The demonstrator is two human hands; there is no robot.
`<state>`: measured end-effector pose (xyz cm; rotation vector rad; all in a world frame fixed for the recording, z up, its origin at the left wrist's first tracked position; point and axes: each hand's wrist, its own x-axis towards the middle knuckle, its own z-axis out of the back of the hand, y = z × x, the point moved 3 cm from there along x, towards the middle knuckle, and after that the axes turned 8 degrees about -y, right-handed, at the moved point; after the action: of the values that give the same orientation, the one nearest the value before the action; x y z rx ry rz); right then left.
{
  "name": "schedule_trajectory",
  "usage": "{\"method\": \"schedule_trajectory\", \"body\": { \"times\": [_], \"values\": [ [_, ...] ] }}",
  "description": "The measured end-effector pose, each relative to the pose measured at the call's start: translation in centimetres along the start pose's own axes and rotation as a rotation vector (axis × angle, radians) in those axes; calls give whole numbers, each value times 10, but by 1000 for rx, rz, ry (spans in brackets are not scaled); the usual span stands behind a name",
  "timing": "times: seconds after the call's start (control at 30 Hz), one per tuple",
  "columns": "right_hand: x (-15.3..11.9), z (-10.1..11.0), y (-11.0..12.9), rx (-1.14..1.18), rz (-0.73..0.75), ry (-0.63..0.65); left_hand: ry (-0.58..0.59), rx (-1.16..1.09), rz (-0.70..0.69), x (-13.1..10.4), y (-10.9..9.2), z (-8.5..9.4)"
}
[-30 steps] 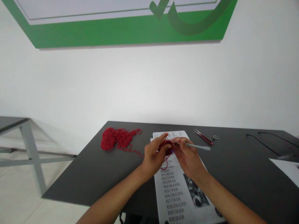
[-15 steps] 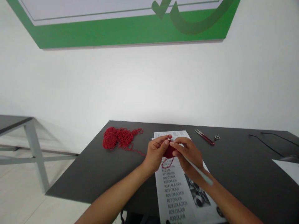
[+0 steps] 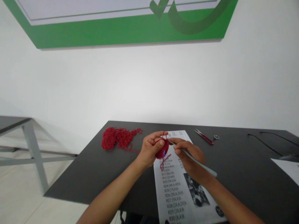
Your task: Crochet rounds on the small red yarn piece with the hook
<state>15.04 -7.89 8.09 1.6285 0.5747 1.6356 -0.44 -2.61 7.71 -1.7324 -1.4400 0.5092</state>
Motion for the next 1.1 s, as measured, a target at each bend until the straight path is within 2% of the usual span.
{"method": "schedule_trajectory", "body": {
  "times": [0.13,0.27,0.43,0.53,0.6,0.7,0.83,0.9,1.1],
  "values": [
    [-1,2,3,2,-67,-8,-3,-36,26,-1,-1,1],
    [-3,0,2,115,-156,-12,-16,-86,68,-1,0,4],
    [-4,-8,-8,433,-281,-10,-43,-148,184,-1,5,9],
    [0,-13,-15,626,-388,-4,-14,-135,200,-2,7,8],
    [3,-15,-21,697,-454,-22,1,-41,149,-2,6,6],
    [4,-17,-29,742,-544,-104,-33,228,-26,-4,1,1],
    [0,-20,-34,681,-519,-235,-108,586,-229,-8,-2,-4],
    [-2,-22,-33,648,-484,-238,-129,635,-251,-10,1,-6],
    [-7,-20,-33,544,-442,-271,-177,581,-173,-11,8,-4]
  ]
}}
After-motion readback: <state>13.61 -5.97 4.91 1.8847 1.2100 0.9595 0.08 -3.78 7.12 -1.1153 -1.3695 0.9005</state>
